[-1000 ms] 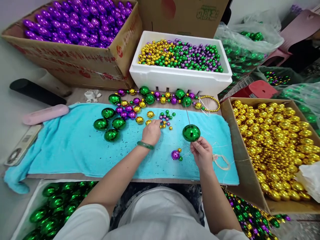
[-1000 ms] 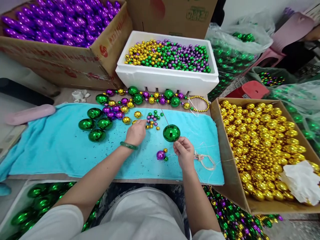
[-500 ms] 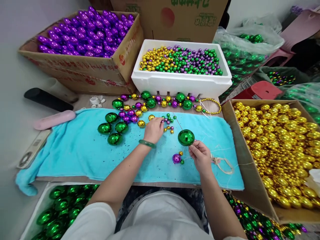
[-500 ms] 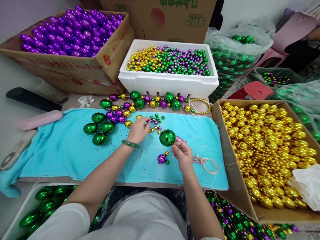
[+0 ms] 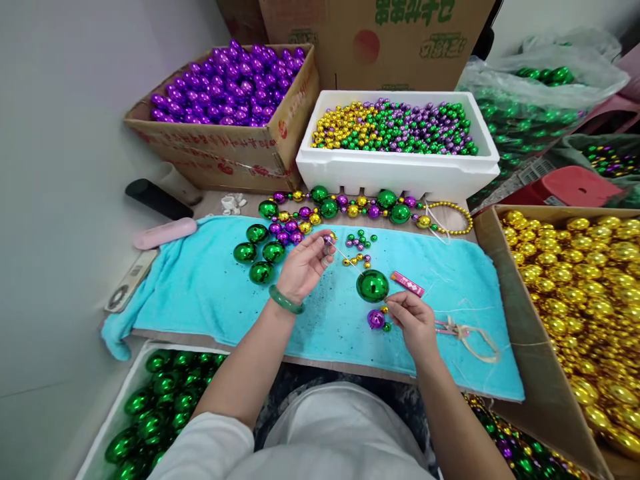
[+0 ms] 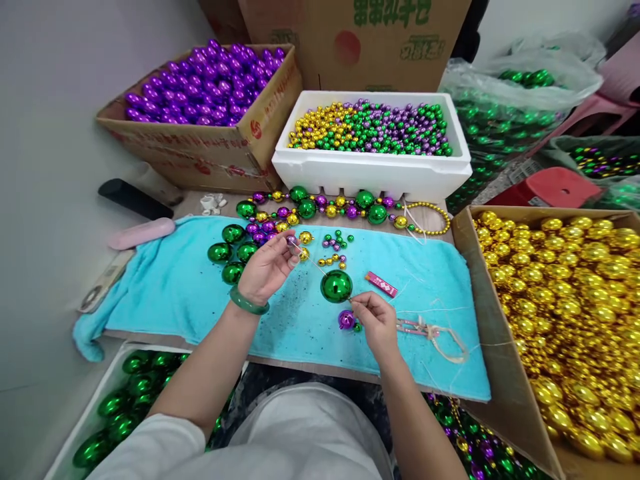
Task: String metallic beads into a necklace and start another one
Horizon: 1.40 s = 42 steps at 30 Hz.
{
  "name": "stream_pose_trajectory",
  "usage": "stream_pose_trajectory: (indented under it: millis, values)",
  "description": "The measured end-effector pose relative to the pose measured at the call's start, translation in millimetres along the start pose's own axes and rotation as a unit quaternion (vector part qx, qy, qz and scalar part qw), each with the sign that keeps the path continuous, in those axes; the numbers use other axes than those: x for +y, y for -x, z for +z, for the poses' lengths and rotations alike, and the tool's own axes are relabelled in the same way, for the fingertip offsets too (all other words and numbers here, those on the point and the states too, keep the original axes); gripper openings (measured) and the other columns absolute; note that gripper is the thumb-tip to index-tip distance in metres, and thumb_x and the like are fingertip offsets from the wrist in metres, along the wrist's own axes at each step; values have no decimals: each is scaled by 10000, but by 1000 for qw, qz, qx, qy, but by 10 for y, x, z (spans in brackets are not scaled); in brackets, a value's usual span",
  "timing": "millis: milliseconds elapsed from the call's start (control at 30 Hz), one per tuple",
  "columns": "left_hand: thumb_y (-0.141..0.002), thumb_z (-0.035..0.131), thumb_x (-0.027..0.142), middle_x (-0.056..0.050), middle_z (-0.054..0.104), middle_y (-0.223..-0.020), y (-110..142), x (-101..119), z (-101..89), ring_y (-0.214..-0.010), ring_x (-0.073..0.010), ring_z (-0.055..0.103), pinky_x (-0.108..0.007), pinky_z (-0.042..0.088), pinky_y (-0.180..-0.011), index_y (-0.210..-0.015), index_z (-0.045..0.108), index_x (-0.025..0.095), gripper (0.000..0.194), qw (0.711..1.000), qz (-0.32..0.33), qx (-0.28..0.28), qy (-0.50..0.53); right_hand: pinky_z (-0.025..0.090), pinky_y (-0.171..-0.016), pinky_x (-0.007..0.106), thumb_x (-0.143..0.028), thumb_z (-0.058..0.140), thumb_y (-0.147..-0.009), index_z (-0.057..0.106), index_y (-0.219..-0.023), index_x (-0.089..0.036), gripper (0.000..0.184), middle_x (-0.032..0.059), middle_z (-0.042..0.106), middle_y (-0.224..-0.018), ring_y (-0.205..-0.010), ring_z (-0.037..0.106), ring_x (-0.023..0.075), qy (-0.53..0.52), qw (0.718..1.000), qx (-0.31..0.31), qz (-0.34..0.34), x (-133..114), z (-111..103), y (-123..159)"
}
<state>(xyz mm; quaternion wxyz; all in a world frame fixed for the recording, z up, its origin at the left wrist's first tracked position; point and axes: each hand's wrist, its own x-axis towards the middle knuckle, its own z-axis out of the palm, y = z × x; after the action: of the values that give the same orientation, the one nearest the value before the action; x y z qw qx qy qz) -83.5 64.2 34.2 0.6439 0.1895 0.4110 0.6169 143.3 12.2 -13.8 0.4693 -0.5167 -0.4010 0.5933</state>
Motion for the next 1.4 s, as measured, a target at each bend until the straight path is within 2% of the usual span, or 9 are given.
stream_pose_trajectory:
  millis: [500, 633, 700, 833, 933, 1100, 1200, 1300, 1400]
  values:
    - [-701, 729, 174, -2, 632, -830, 36, 53, -55, -728, -85, 601, -210, 473, -637, -908, 661, 186, 218, 996, 75, 7, -44, 282, -434, 236, -326, 728, -669, 664, -645, -183, 158, -25, 507, -496, -460, 389, 93, 43, 998, -4, -36, -73, 21, 18]
    - [-667, 744, 163, 13, 617, -898, 74, 34, -55, -795, -91, 593, -222, 484, -696, -1065, 611, 236, 427, 984, 146, -2, -105, 298, -427, 231, -349, 735, -679, 655, -650, -180, 189, -27, 507, -496, -456, 400, 90, 55, 998, -18, -31, -87, 57, 1]
    - [-632, 761, 141, 20, 623, -898, 102, 1, -31, -816, -97, 595, -231, 490, -728, -1122, 588, 250, 531, 984, 135, -14, -117, 302, -416, 223, -369, 750, -667, 645, -687, -182, 215, -30, 521, -505, -449, 412, 87, 43, 999, -22, -16, -78, 130, -18]
    - [-612, 795, 198, -7, 664, -826, 148, -81, 15, -767, -112, 606, -244, 490, -705, -876, 666, 172, 295, 985, 73, -28, -154, 320, -390, 208, -400, 780, -630, 584, -822, -208, 334, -37, 592, -555, -426, 443, 89, -8, 999, -32, 24, -14, 303, -88]
    - [-681, 761, 278, -30, 687, -790, 177, -83, 16, -717, -117, 601, -252, 489, -661, -750, 690, 156, 157, 978, 86, -19, -191, 346, -399, 219, -416, 775, -637, 579, -826, -210, 341, -32, 596, -583, -448, 468, 102, 14, 998, -58, 34, 35, 328, -147]
    - [-707, 745, 261, -17, 683, -718, 291, 30, 58, -672, -128, 612, -244, 497, -587, -729, 696, 173, 103, 954, 151, -19, -260, 357, -475, 246, -337, 756, -707, 695, -978, -216, 303, -48, 505, -564, -498, 429, 105, 148, 985, 6, -85, -79, 304, -156]
    - [-720, 741, 244, -15, 691, -725, 398, 75, 151, -663, -128, 625, -241, 515, -578, -740, 702, 180, 78, 943, 192, -29, -271, 368, -488, 259, -326, 711, -746, 708, -985, -219, 262, -32, 546, -589, -511, 441, 112, 105, 988, -47, -104, -218, 430, -124]
    - [-741, 735, 244, -12, 695, -728, 464, 99, 223, -635, -119, 626, -244, 531, -580, -751, 700, 183, 70, 940, 227, -32, -254, 393, -483, 255, -345, 698, -734, 705, -857, -198, 191, 1, 629, -649, -516, 497, 111, 48, 990, -121, -58, -274, 588, -117]
    - [-760, 726, 284, -16, 696, -723, 392, 154, 162, -623, -122, 628, -251, 534, -577, -762, 693, 181, 108, 934, 247, -43, -255, 372, -439, 230, -370, 713, -707, 680, -756, -178, 201, 8, 643, -619, -491, 511, 103, 17, 991, -134, -8, -247, 654, -136]
